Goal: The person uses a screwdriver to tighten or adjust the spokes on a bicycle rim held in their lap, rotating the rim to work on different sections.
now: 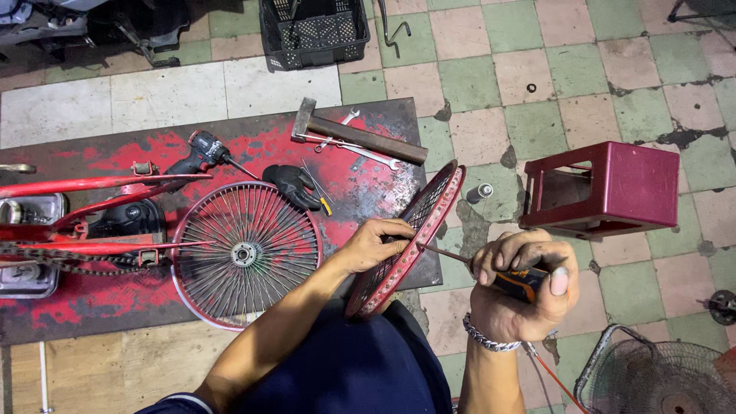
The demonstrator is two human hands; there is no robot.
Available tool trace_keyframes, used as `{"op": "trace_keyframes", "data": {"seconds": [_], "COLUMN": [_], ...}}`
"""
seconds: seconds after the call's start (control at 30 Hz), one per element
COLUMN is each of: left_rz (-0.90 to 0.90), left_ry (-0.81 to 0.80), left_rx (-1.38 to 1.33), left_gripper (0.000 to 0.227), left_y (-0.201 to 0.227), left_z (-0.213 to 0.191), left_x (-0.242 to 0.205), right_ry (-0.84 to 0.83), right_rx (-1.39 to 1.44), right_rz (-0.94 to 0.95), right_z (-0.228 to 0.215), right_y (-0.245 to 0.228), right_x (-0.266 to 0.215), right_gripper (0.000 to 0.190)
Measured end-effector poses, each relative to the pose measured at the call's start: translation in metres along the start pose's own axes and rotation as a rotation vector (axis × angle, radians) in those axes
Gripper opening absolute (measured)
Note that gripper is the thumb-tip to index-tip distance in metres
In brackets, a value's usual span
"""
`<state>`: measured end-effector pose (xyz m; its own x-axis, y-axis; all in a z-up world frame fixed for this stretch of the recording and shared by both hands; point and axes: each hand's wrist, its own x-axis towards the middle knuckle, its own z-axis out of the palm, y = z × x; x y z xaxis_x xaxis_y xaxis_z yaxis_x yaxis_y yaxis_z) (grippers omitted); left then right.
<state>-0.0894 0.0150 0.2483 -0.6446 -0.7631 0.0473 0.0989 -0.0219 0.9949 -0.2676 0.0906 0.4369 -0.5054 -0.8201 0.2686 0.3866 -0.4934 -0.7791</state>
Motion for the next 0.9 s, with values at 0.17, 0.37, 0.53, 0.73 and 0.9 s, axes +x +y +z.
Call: {"op": "trace_keyframes", "data": {"seconds": [0.17,0.37,0.53,0.73,0.9], "left_rz": [0.014,-0.003,0.01,0.04,0.04], "left_ry": [0.004,0.018,0.024,0.067,0.162], "left_rx": [-0.032,0.013,0.027,0.05,0.036], "left_gripper": [0.023,0.024,0.024,0.025,0.02], "left_y": [-0.002,-0.002,-0.002,-0.007,-0.02], "left_z": [-0.001,-0.002,-0.003,-0.004,-0.008], "left_x": [-0.001,0.0,0.0,0.001,0.004], "right_ry": [-0.006,-0.018,-0.116,-0.211,-0.167], "right_rx": [-0.012,0.01,-0.016,0.011,-0.188], "right_rz": [-0.01,0.029,0.046,0.073,0.024], "right_z": [0.001,0.002,0.001,0.008,0.039], "right_y": [0.001,0.0,0.002,0.008,-0.006], "right_x": [0.0,0.002,0.002,-0.001,0.002], "right_gripper": [0.042,0.043,0.048,0.053,0.037]}}
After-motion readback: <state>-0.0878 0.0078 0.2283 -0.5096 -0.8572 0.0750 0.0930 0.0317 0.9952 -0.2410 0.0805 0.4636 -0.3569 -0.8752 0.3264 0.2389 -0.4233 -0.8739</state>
